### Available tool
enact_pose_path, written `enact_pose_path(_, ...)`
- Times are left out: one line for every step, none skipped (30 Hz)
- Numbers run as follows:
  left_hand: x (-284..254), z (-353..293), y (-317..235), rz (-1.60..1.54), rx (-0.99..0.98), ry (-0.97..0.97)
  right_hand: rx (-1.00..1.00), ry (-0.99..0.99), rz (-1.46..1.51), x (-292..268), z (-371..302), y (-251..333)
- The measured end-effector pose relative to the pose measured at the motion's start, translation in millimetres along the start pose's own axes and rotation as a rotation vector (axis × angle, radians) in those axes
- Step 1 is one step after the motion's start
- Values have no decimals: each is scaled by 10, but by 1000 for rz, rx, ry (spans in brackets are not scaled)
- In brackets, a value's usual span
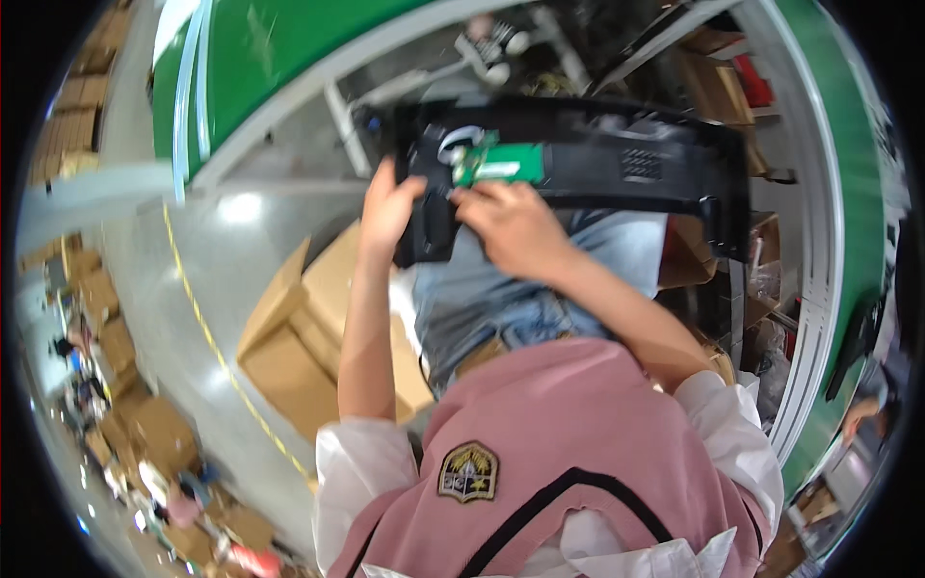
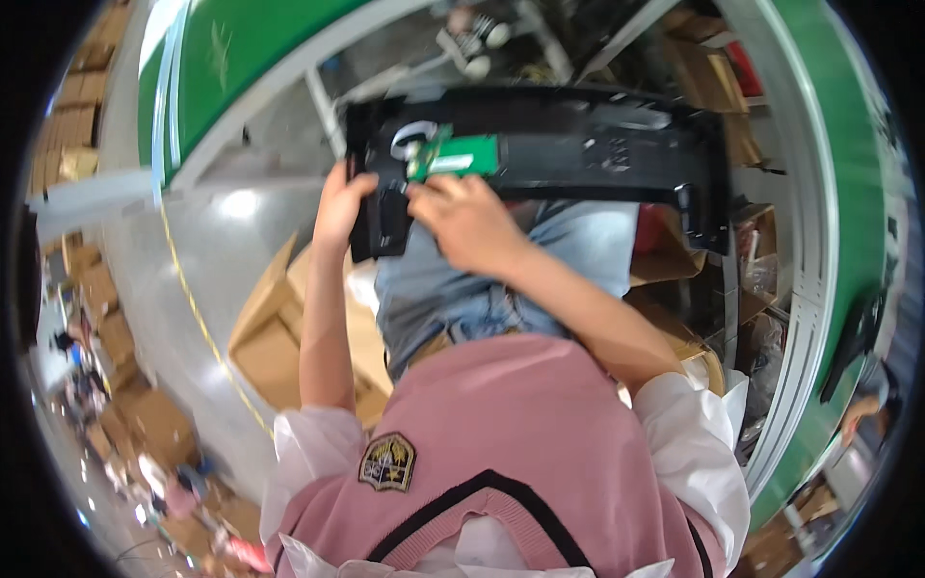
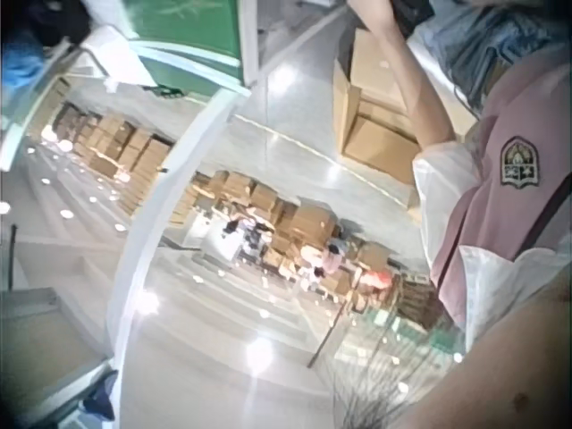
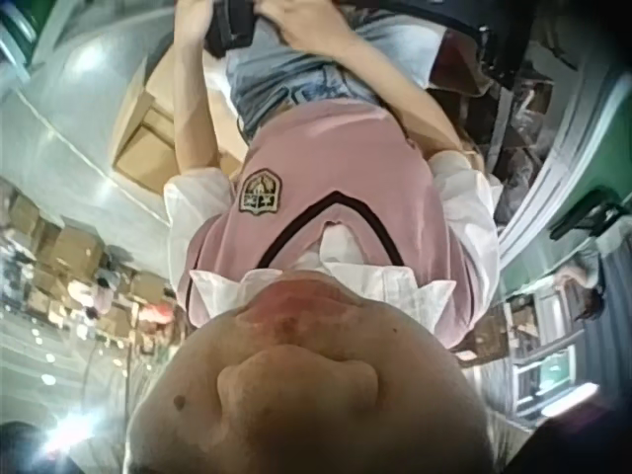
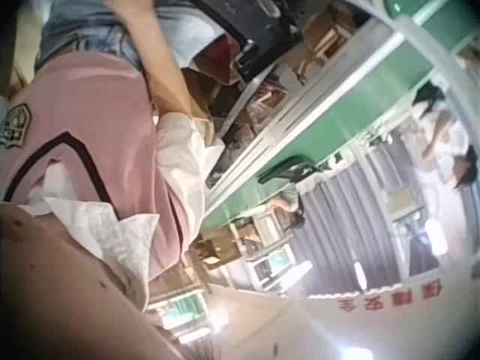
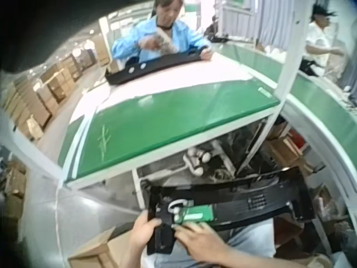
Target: Assembling a circuit board into a plastic casing and managing wires.
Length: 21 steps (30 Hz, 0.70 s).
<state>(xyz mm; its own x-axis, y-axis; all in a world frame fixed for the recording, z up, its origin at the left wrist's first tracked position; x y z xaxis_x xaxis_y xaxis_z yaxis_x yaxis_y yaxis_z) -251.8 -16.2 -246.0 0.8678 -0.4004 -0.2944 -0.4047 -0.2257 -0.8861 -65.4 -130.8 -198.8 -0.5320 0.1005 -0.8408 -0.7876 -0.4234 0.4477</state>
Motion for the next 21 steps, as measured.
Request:
enact_pose_path(-9,-60,-17,-14,16,10,-10,29,-19,20,3,39)
enact_pose_path(-43,-117,-85,-122,34,75,-8,52,-60,26,6,83)
enact_pose_path(-25,-166,-199,-245,-96,137,1,60,38,68,-8,43)
enact_pose_path(-86,-201,-199,-370,-131,209,24,72,19,176,4,64)
enact_pose_path(-175,-206,-51,-422,-125,201,-36,10,16,172,57,123)
enact_pose_path(-198,-154,109,-514,-142,117,-54,110,-28,184,86,118)
enact_pose_path(-272,-159,251,-548,-161,74,7,150,58,185,102,130)
enact_pose_path(-389,-155,357,-553,-98,75,52,181,164,172,138,162)
enact_pose_path(-687,-98,767,-566,-66,2,9,60,279,102,142,253)
enact_pose_path(-770,-173,945,-606,-96,-41,-32,-48,388,-28,-10,278)
enact_pose_path(-778,-138,1146,-645,-134,-89,-60,-73,440,-113,-172,319)
enact_pose_path(-544,-269,875,-709,-166,-62,-80,-102,486,-306,-356,313)
enact_pose_path(-371,-523,612,-768,-199,-49,-66,25,598,-484,-509,351)
enact_pose_path(-454,-626,817,-822,-187,31,-67,155,718,-649,-621,447)
enact_pose_path(-540,-717,886,-873,-182,109,-73,217,873,-827,-690,543)
enact_pose_path(-519,-658,954,-858,-162,130,-81,280,1029,-942,-748,591)
enact_pose_path(-350,-703,756,-1003,-152,338,-79,246,1013,-966,-808,573)
enact_pose_path(-194,-809,525,-1141,-157,545,-42,270,1040,-922,-873,554)
enact_pose_path(-49,-903,268,-1273,-168,755,-6,294,1067,-877,-933,536)
enact_pose_path(118,-1008,-96,-1407,-182,962,27,327,1096,-866,-976,538)
enact_pose_path(257,-987,-463,-1111,-117,776,29,305,1090,-877,-996,557)
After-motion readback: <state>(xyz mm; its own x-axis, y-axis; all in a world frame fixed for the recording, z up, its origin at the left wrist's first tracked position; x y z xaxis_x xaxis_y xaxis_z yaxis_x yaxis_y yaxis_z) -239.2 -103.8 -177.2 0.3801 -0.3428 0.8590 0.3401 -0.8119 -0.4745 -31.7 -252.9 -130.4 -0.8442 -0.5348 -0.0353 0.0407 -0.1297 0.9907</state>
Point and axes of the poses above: each hand's wrist, its own z-axis towards the middle knuckle, its own x-axis out of the palm, y = z × x, the point moved 2 cm from there along z, towards the middle knuckle, and after that the axes turned 2 degrees about y, right-handed, at the moved point
